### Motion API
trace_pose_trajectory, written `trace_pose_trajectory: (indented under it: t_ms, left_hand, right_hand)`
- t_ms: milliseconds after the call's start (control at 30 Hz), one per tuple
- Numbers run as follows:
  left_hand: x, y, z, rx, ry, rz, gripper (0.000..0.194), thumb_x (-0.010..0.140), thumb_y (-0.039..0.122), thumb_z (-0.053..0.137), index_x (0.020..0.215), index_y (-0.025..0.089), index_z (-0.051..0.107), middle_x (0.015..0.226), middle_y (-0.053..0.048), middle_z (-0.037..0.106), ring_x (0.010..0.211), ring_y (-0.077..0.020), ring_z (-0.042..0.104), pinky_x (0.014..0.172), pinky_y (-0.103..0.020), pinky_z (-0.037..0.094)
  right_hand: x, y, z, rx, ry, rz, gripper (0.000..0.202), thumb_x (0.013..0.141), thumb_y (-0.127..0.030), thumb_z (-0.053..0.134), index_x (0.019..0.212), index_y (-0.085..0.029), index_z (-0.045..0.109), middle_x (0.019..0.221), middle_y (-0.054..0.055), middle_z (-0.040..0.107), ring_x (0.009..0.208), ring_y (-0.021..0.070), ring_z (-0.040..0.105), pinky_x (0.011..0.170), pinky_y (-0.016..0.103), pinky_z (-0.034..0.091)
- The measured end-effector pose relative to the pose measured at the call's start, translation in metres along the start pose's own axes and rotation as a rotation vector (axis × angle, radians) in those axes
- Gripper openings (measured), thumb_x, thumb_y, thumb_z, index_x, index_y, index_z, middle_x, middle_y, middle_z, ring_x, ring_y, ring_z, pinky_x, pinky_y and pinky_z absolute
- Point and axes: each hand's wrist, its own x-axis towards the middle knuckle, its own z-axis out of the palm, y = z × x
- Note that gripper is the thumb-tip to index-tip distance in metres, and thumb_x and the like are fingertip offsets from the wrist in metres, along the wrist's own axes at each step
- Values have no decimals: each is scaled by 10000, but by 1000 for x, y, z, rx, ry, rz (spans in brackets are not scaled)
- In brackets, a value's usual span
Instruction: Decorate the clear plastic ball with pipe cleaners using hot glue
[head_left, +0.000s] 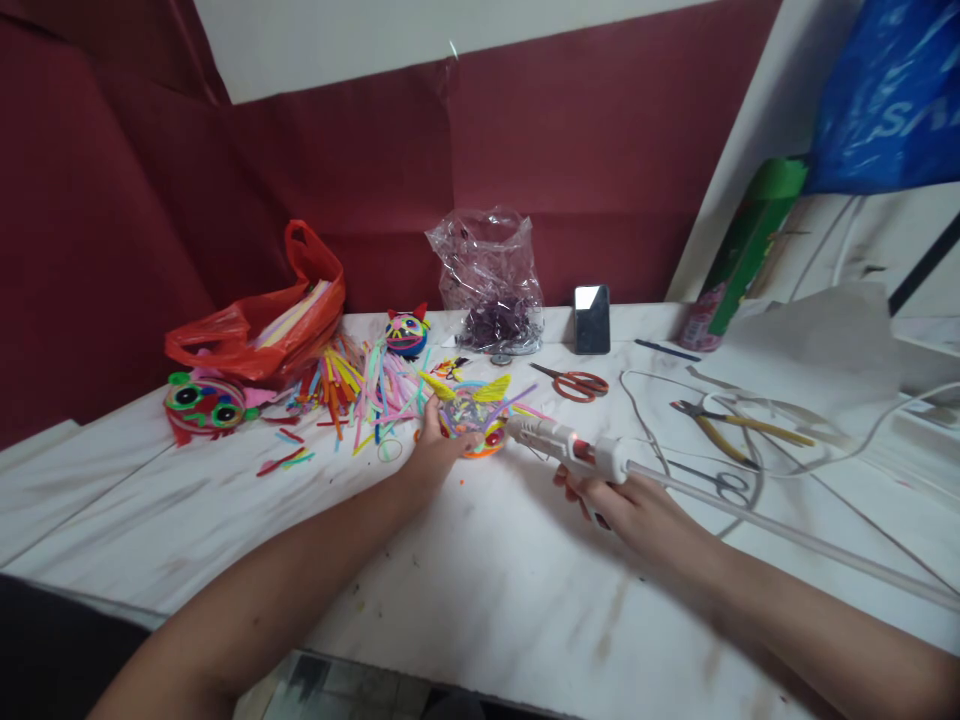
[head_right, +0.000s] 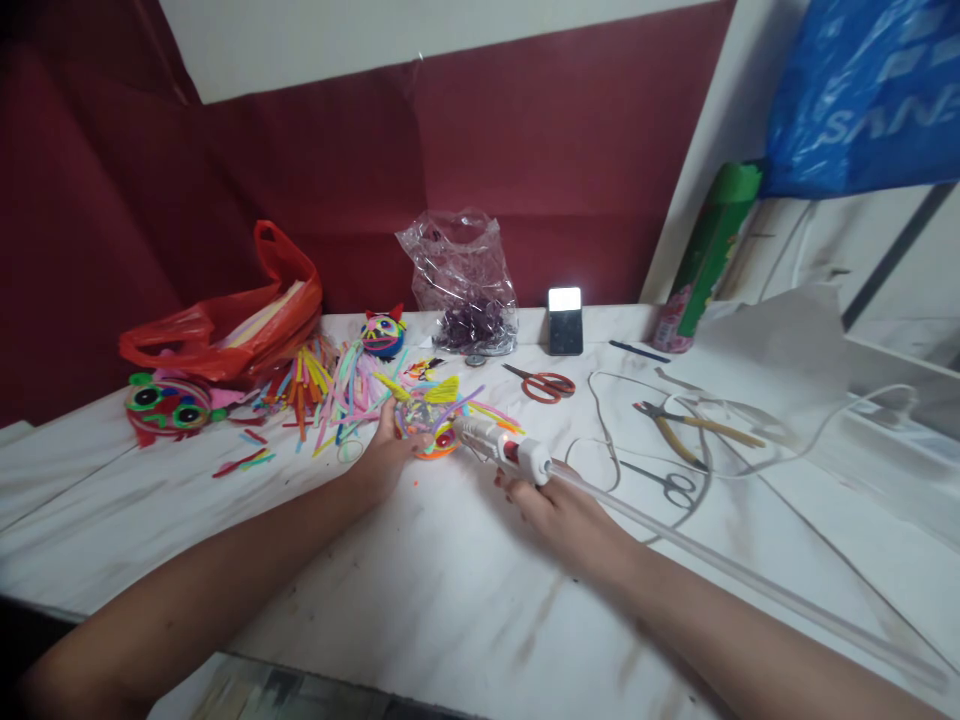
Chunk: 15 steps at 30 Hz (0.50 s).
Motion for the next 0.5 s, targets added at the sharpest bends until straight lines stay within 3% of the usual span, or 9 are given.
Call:
trace_pose_trajectory:
  t_ms: [300, 500]
  left_hand:
    - [-2, 7, 3, 3, 28, -51, 1005, 532, 192, 793, 1392, 312, 288, 1339, -84, 508, 1179, -251, 532, 995, -368, 433]
    - [0, 2, -2, 8, -4, 11, 893, 573, 183, 770, 1359, 317, 368, 1200, -58, 595, 1073, -221, 585, 953, -352, 459]
  right_hand:
    - [5, 9, 1, 98, 11, 44, 316, 797, -398, 444, 873, -189, 668, 822, 51, 657, 704, 189, 581, 644, 311, 437]
    - [7, 5, 2, 139, 4, 16, 312, 777, -393, 436, 833, -179, 656, 784, 53, 632, 683, 188, 555, 621, 314, 421]
